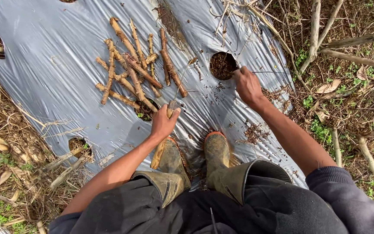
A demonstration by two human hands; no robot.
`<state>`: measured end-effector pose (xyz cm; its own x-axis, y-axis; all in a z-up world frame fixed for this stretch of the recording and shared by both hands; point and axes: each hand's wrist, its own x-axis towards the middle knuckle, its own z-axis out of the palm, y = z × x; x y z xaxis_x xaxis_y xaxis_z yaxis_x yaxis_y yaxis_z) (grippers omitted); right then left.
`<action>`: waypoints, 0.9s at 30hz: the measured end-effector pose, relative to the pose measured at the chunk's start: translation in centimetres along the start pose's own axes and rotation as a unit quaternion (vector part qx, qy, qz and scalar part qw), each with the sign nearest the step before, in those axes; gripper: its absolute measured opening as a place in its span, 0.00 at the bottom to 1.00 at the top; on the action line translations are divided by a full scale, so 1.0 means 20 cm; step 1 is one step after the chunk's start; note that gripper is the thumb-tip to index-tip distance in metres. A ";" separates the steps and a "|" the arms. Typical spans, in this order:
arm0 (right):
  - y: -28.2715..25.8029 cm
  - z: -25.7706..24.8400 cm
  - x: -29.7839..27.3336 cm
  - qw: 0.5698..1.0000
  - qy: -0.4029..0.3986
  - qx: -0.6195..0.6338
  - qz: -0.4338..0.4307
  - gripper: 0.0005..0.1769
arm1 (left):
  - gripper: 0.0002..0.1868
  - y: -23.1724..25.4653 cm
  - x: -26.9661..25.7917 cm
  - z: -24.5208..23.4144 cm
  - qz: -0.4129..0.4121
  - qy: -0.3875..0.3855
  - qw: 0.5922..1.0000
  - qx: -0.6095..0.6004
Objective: The person uses a machete to clear debris from holes in a plastic sheet and then places small wooden cuttings into the holes. The person handles the cuttings and the machete to prepare the planting sites.
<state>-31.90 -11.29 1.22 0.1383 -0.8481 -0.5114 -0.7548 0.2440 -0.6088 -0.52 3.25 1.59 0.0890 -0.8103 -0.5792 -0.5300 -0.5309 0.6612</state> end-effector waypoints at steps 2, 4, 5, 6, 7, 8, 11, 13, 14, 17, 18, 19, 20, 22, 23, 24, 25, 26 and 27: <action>0.11 -0.03 0.06 0.990 0.089 -0.048 -0.103 0.19 | 0.23 0.00 0.00 0.00 0.000 -0.005 1.000 0.005; 0.17 -0.11 0.10 0.958 0.177 -0.096 -0.204 0.16 | 0.23 0.01 0.01 0.00 0.003 -0.012 1.000 0.010; 0.18 -0.16 0.11 0.945 0.229 -0.102 -0.209 0.12 | 0.21 0.02 0.01 0.00 0.003 -0.016 1.000 0.012; 0.19 -0.22 0.13 0.930 0.279 -0.107 -0.215 0.09 | 0.20 0.02 0.01 0.00 0.003 -0.020 1.000 0.014; 0.20 -0.27 0.13 0.929 0.280 -0.108 -0.214 0.09 | 0.20 0.02 0.01 0.00 0.004 -0.021 1.000 0.014; 0.20 -0.33 0.13 0.923 0.306 -0.115 -0.202 0.08 | 0.20 0.02 0.01 0.00 0.004 -0.020 1.000 0.014; 0.28 -0.48 0.17 0.903 0.362 -0.149 -0.178 0.07 | 0.20 0.00 0.01 0.00 0.009 -0.019 1.000 0.011; 0.35 -0.58 0.20 0.887 0.393 -0.176 -0.168 0.07 | 0.21 -0.02 0.02 0.00 0.014 -0.016 1.000 0.006; 0.39 -0.62 0.21 0.855 0.445 -0.215 -0.160 0.04 | 0.20 -0.04 0.02 0.01 0.019 -0.016 1.000 0.006; 0.31 -0.65 0.15 0.853 0.453 -0.245 -0.084 0.18 | 0.20 -0.08 0.03 0.03 0.025 -0.014 1.000 0.004; 0.25 -0.64 0.12 0.882 0.408 -0.235 -0.016 0.31 | 0.20 -0.10 0.03 0.04 0.025 -0.012 1.000 0.004; 0.23 -0.59 0.13 0.882 0.408 -0.235 -0.016 0.31 | 0.20 -0.10 0.04 0.04 0.025 -0.012 1.000 0.004; 0.20 -0.53 0.15 0.884 0.368 -0.271 -0.097 0.29 | 0.19 -0.10 0.04 0.05 0.028 -0.014 0.999 0.005; 0.08 -0.43 0.20 0.878 0.324 -0.303 -0.177 0.28 | 0.19 -0.10 0.04 0.05 0.032 -0.016 0.999 0.008; -0.02 -0.39 0.23 0.903 0.221 -0.320 -0.184 0.30 | 0.19 -0.09 0.03 0.06 0.031 -0.013 0.999 0.003; -0.11 -0.35 0.26 0.916 0.116 -0.332 -0.190 0.34 | 0.20 -0.08 0.03 0.06 0.029 -0.009 1.000 0.000; -0.17 -0.33 0.33 0.917 0.118 -0.329 -0.190 0.34 | 0.20 -0.08 0.02 0.06 0.029 -0.009 1.000 0.004; -0.22 -0.31 0.39 0.907 0.061 -0.360 -0.209 0.37 | 0.21 -0.07 0.02 0.06 0.034 -0.007 0.999 0.009; -0.28 -0.30 0.46 0.892 0.004 -0.389 -0.228 0.42 | 0.21 -0.07 0.02 0.06 0.038 -0.005 0.999 0.015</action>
<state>-30.19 -23.25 3.51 0.5426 -0.7796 -0.3128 -0.8384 -0.5254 -0.1450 -0.80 3.95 -0.04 0.0394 -0.8453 -0.5329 -0.5602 -0.4603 0.6887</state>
